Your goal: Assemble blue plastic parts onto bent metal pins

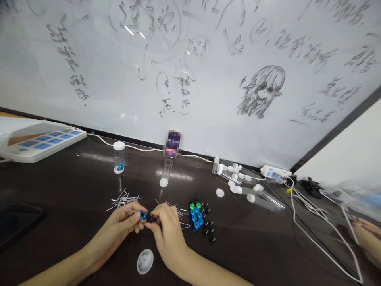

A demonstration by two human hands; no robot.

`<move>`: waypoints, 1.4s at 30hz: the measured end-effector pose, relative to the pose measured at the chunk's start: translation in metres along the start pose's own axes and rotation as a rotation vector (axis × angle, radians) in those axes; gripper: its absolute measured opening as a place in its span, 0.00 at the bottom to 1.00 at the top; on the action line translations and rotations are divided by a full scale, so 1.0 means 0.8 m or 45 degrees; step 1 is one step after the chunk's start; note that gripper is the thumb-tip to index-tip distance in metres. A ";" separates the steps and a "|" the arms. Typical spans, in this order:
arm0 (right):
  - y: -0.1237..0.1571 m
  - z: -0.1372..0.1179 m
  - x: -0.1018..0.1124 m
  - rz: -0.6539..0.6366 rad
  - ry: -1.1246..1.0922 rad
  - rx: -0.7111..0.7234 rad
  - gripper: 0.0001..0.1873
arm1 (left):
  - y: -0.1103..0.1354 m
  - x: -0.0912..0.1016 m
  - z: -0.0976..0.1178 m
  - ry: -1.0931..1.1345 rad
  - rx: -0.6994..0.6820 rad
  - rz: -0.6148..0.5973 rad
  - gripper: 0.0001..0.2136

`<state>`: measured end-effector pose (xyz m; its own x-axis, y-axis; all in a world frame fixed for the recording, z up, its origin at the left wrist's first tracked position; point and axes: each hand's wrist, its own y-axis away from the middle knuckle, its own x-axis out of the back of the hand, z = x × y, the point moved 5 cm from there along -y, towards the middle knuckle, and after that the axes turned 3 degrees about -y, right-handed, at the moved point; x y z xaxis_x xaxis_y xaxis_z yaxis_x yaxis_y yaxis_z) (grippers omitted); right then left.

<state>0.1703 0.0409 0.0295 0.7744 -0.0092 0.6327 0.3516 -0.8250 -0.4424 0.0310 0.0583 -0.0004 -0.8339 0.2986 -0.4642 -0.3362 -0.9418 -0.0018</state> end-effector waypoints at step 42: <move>0.003 0.001 0.001 0.017 -0.018 -0.039 0.08 | 0.000 -0.001 -0.001 0.015 -0.023 -0.030 0.06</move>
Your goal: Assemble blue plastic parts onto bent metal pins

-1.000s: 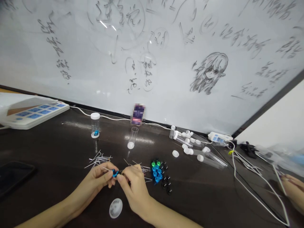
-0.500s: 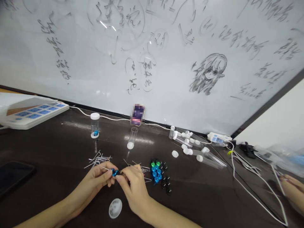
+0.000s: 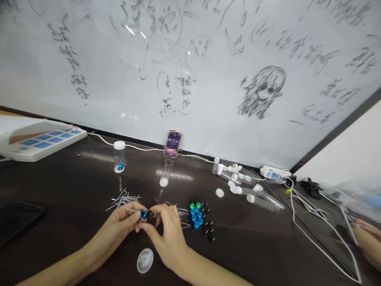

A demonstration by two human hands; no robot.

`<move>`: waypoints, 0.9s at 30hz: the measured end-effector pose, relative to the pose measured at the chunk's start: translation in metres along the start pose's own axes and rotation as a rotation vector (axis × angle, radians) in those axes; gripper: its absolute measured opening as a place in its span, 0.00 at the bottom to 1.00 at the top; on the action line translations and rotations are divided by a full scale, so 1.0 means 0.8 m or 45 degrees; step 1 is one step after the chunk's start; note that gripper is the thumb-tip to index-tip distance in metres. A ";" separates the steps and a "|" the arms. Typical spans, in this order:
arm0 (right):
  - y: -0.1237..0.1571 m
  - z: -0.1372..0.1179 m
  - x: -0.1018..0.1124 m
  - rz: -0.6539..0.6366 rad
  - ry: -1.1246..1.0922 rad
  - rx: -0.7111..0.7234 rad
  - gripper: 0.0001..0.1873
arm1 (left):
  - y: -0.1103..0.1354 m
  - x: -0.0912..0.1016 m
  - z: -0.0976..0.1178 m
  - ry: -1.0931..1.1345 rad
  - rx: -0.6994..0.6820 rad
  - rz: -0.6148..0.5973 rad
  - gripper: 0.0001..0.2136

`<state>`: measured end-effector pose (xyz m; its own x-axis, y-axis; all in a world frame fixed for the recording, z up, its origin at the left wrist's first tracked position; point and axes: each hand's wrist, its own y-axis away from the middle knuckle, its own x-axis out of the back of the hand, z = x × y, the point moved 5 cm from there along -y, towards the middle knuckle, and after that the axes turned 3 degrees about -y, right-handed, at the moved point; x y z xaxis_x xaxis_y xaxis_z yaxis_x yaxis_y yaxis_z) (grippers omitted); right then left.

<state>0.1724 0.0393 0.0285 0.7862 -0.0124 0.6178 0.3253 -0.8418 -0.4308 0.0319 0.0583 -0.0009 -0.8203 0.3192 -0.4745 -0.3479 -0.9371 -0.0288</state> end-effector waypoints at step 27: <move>-0.007 -0.002 0.002 0.020 -0.038 0.023 0.06 | 0.001 -0.001 0.002 0.020 0.051 0.030 0.07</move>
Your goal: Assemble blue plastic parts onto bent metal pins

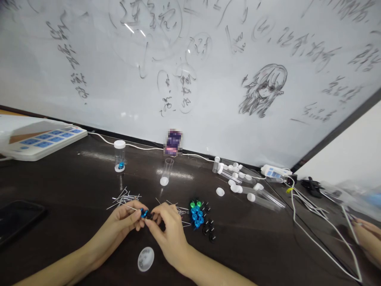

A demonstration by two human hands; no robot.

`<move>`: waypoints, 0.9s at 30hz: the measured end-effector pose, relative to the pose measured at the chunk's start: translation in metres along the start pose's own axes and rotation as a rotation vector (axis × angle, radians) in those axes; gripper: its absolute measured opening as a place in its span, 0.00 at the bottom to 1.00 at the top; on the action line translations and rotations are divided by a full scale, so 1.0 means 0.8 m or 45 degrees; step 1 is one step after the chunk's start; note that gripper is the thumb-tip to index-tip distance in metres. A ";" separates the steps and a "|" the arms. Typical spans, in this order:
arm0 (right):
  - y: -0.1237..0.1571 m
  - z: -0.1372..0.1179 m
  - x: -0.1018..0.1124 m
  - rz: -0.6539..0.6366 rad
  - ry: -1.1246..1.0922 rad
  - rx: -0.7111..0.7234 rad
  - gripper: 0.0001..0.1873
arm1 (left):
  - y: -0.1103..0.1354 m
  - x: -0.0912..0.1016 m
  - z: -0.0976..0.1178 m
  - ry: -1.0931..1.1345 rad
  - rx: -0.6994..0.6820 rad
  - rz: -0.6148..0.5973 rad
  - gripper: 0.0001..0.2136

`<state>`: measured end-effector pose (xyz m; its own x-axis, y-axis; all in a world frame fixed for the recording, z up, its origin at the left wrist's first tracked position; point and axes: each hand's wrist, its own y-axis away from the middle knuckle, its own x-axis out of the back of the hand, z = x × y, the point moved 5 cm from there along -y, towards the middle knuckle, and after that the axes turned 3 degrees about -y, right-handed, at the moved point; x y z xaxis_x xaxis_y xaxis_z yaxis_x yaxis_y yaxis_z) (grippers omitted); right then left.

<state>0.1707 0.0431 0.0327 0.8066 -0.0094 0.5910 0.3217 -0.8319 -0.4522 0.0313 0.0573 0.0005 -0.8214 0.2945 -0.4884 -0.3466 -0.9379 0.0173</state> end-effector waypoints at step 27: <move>0.001 0.000 0.000 -0.078 0.013 -0.015 0.15 | 0.002 -0.004 0.000 -0.008 0.017 -0.014 0.08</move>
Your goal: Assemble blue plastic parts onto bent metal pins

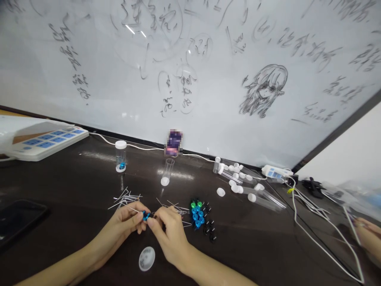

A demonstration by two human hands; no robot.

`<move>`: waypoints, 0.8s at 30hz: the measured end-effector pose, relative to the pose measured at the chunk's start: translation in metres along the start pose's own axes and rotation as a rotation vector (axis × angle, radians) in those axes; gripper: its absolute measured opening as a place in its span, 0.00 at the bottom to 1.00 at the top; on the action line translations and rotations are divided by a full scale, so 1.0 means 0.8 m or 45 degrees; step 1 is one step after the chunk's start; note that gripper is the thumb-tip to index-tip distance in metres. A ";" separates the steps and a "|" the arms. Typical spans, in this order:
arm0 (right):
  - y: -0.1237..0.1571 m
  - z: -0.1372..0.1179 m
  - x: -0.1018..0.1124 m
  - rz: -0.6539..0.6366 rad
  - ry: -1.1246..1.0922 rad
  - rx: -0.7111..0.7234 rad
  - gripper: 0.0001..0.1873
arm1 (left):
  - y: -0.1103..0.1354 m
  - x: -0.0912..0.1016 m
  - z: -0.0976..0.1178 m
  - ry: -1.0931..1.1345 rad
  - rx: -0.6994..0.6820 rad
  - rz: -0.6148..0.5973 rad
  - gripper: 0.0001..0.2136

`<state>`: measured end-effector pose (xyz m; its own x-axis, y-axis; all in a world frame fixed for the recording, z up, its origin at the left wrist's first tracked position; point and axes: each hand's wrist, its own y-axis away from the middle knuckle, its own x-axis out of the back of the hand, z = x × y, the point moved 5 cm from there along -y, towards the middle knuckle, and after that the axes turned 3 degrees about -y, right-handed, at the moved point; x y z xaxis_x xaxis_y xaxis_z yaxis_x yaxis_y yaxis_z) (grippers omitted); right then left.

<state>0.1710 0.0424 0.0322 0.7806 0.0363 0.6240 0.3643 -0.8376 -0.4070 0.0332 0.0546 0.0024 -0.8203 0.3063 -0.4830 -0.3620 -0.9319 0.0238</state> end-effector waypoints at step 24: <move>0.002 -0.001 -0.001 0.104 -0.029 0.094 0.04 | 0.000 0.003 0.000 -0.005 -0.048 -0.022 0.04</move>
<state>0.1706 0.0404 0.0320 0.8202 -0.0175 0.5719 0.3348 -0.7958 -0.5045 0.0313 0.0554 0.0011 -0.8159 0.3232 -0.4794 -0.3592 -0.9331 -0.0178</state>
